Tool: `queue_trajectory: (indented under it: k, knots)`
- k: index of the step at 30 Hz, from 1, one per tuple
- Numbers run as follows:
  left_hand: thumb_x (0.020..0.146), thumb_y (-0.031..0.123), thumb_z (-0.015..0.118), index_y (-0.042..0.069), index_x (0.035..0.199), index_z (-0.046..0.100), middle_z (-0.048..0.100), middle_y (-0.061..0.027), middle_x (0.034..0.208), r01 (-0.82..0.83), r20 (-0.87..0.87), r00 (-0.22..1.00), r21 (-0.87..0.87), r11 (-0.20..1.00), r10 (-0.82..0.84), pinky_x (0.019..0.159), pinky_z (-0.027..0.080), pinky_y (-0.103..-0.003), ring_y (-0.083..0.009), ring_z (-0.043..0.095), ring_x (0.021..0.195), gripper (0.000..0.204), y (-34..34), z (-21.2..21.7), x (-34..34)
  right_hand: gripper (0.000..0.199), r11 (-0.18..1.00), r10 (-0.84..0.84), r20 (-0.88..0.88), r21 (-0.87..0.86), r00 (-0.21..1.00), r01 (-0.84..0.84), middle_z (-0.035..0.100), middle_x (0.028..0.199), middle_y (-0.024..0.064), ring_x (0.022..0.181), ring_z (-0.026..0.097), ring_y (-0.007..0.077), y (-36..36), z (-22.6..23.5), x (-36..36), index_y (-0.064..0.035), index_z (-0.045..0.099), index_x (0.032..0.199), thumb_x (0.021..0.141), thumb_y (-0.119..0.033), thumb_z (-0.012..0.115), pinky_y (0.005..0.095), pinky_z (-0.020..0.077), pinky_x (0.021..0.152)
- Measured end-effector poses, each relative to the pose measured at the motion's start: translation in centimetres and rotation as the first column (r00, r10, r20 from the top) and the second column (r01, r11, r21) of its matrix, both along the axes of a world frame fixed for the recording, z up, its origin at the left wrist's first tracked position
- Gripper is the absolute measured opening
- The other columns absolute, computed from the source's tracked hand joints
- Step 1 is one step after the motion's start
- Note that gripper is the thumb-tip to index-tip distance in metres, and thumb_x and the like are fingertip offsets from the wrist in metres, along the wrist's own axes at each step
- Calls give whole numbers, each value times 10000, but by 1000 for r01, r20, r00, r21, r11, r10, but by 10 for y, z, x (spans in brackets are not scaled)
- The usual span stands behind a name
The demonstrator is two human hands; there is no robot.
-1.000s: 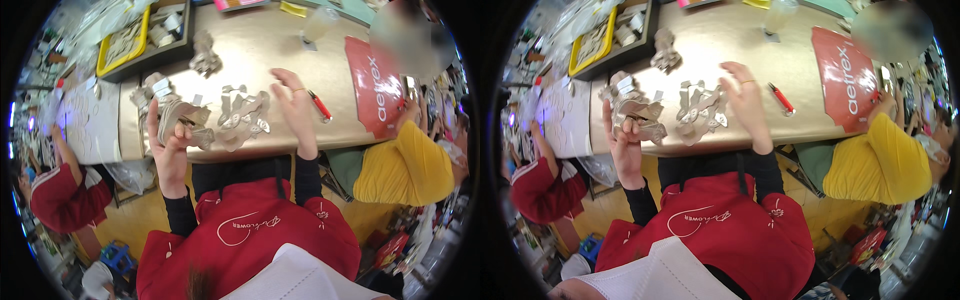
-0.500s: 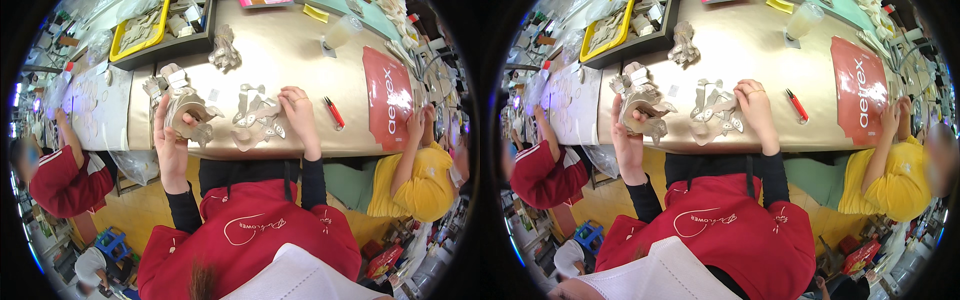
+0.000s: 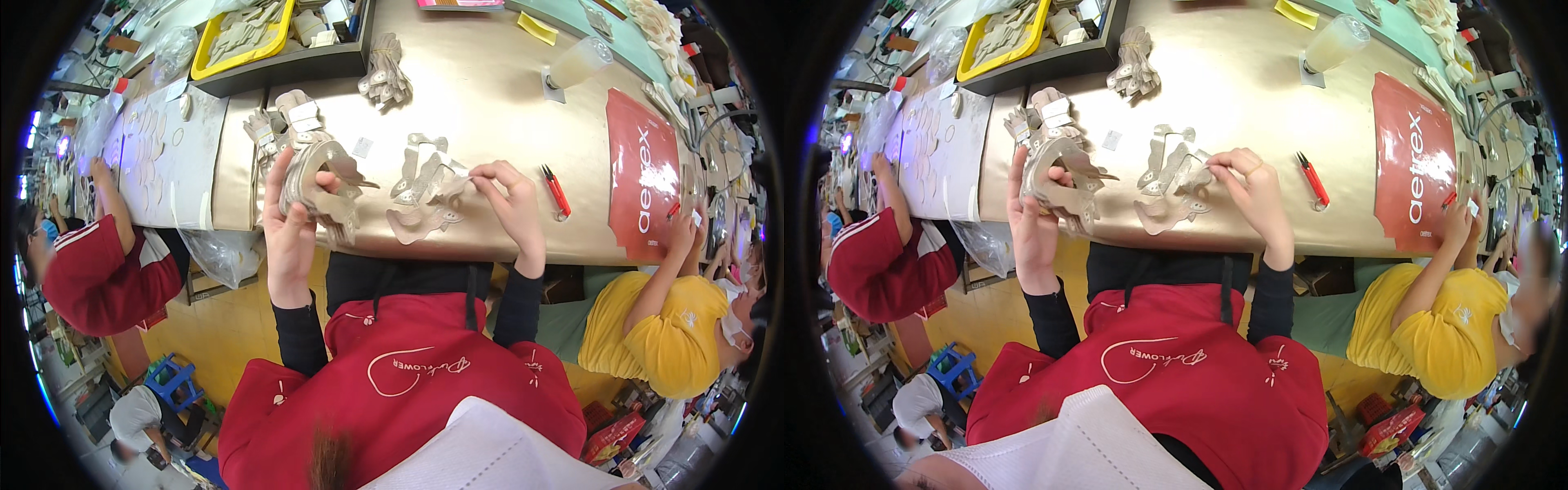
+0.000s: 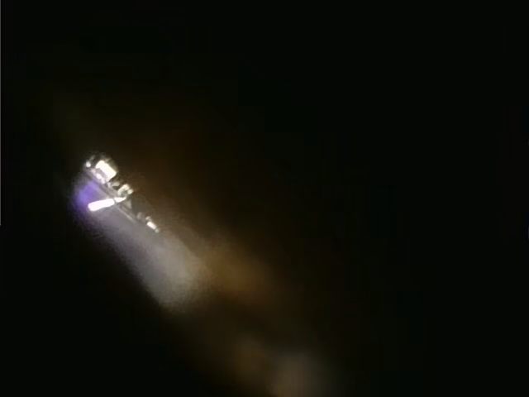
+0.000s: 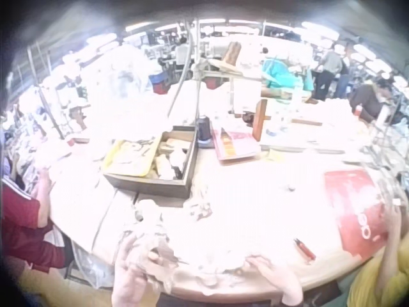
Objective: The person gathers a stack of small beige fabric pieces, separates them, and uses a red utility knife to trim edges and corners. The person repeatedly handles the pieces, aligns them, and makes small cuts while working at a shared table.
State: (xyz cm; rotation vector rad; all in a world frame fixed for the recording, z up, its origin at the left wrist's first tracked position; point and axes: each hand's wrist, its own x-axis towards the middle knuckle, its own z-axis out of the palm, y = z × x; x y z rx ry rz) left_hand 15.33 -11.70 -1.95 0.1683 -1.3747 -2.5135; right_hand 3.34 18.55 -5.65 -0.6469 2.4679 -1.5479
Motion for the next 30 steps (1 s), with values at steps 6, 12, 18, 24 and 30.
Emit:
queue_trajectory:
  k: [6, 12, 18, 24, 30]
  knots:
    - [953, 147, 710, 54, 1517, 388, 694, -151, 1171, -3, 43, 999, -72, 997, 6, 975, 546, -376, -234, 668, 1100, 656, 5, -6, -3, 93, 946, 235, 190, -271, 953, -179, 642, 829, 53, 706, 611, 96, -9, 34, 8, 31, 704, 1001, 932, 27, 642, 227, 468, 635]
    - [965, 168, 698, 71, 1536, 350, 661, -201, 1253, 83, -63, 995, 65, 994, -79, 1000, 543, -403, -264, 660, 1139, 676, 7, -2, -3, 174, 987, -102, 105, 136, 989, 87, 659, 926, 94, 898, 627, 229, -39, -12, -10, 13, 700, 1066, 913, -65, 676, 318, 497, 825]
    - [916, -20, 679, 94, 1552, 324, 608, -263, 1338, 63, 53, 997, -56, 996, -60, 1040, 524, -438, -319, 630, 1225, 737, 14, 3, 0, 298, 894, -199, -199, 364, 960, 261, 653, 1062, 146, 1062, 572, 329, -41, -51, 2, -10, 676, 1103, 833, -111, 749, 406, 470, 934]
    - [857, -125, 682, 57, 1506, 381, 623, -260, 1316, 96, 37, 995, -62, 993, -94, 1044, 531, -437, -330, 622, 1241, 738, 18, 2, -6, 233, 906, -228, -50, 355, 972, 230, 678, 926, 105, 964, 621, 258, -41, -41, 3, 3, 661, 1033, 845, -100, 753, 368, 500, 856]
    - [947, -3, 657, 44, 1506, 384, 640, -203, 1295, 160, -31, 987, -9, 987, -160, 1047, 508, -410, -281, 615, 1241, 623, 19, 0, -8, 128, 951, 98, 593, -292, 799, 99, 649, 889, 45, 891, 634, 123, -25, 10, 0, 7, 658, 978, 876, -34, 722, 307, 496, 803]
